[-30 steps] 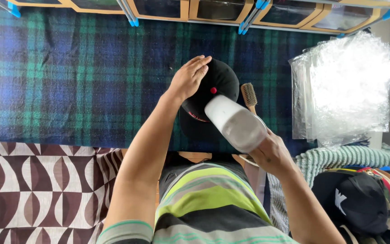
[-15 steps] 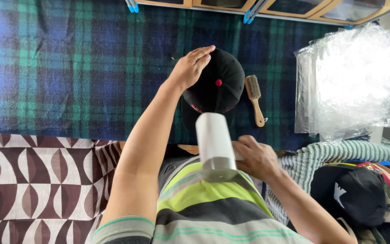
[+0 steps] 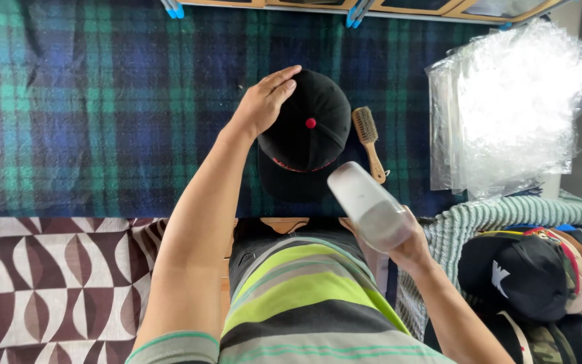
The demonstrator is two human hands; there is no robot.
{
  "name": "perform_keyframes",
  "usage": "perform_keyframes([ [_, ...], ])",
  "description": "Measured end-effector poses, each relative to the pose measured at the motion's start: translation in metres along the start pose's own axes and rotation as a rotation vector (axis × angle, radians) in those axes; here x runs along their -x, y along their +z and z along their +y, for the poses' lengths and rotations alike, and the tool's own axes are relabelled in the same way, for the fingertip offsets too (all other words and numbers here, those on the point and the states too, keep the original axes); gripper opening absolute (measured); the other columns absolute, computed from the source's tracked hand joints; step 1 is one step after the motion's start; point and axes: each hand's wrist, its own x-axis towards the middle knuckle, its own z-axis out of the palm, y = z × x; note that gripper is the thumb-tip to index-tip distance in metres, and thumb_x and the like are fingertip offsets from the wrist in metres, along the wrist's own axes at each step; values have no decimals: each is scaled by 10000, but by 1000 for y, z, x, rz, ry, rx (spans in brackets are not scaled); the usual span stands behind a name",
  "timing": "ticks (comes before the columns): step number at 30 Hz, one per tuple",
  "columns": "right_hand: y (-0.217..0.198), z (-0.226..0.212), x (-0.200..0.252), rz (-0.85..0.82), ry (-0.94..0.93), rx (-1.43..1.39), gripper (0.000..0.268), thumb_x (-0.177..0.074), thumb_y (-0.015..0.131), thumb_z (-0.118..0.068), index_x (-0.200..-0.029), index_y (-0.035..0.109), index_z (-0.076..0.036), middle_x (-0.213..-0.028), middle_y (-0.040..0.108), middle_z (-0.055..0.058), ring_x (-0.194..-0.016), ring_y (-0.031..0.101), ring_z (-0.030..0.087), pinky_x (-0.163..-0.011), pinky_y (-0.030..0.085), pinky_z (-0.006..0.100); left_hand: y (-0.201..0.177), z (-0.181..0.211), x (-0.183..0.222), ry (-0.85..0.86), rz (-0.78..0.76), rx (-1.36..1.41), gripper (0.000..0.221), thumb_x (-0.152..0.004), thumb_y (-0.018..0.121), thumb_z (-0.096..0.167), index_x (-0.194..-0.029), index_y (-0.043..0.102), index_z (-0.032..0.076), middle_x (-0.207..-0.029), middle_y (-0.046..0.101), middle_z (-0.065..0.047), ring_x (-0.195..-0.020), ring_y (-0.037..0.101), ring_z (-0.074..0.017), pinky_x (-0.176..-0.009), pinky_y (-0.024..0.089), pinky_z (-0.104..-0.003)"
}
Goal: Brushing and steaming a black baseball cap to clean it and remove wrinkles.
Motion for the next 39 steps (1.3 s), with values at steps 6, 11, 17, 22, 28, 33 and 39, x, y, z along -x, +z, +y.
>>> perform_keyframes([
  [6, -17, -97, -36, 150, 97, -268, 301, -871, 644, -269, -589, 719, -194, -444, 506, 12, -374, 445, 160, -408, 377, 286, 4, -21, -15, 31, 71, -21, 495, -959, 543, 593, -1394, 623, 369, -1452, 598, -44, -1375, 505, -333, -1163, 413, -469],
  [11, -21, -114, -73, 381, -327, 221, 215, -850, 816, -185, -775, 675, -41, -661, 534, 200, -668, 629, 442, -565, 524, 445, 5, -17, -11, 19, 83, 39, 509, -957, 542, 570, -1391, 644, 324, -1435, 623, -68, -1364, 530, -360, -1146, 418, -477],
  [17, -56, -154, -138, 376, -441, 253, 258, -975, 753, -220, -1054, 683, 16, -940, 675, 182, -895, 683, 418, -673, 569, 469, 0, -1, -5, 19, 90, 79, 462, -977, 556, 472, -1388, 657, 288, -1410, 642, -106, -1354, 537, -382, -1128, 427, -469],
  [22, -71, -168, -128, 257, -434, 329, 291, -933, 746, -258, -1032, 682, 8, -931, 699, 185, -898, 697, 414, -665, 575, 495, -3, -5, -6, -21, 74, 81, 487, -967, 550, 520, -1398, 646, 317, -1432, 625, -98, -1365, 526, -369, -1138, 418, -460],
  [28, -91, -120, -197, 166, -152, -73, 369, -1030, 624, -349, -1143, 614, 2, -709, 642, 235, -628, 668, 384, -545, 570, 461, -4, 4, -2, -96, 54, 105, 446, -961, 575, 500, -1388, 638, 388, -1417, 626, -121, -1360, 516, -379, -1133, 419, -465],
  [33, -82, -53, -179, 106, 516, -473, 553, -1029, 585, -499, -1312, 579, -23, -534, 593, 232, -413, 624, 333, -385, 529, 434, -2, -4, -11, -120, 39, 133, 454, -944, 580, 523, -1382, 634, 420, -1406, 636, -109, -1351, 532, -363, -1116, 436, -457],
  [39, -18, -30, -111, 183, 639, -854, 402, -1049, 523, -410, -1023, 567, -11, -539, 529, 150, -339, 563, 275, -308, 456, 374, 0, -10, -15, -149, 55, 162, 482, -932, 609, 540, -1374, 658, 354, -1380, 651, -142, -1340, 544, -382, -1108, 436, -454],
])
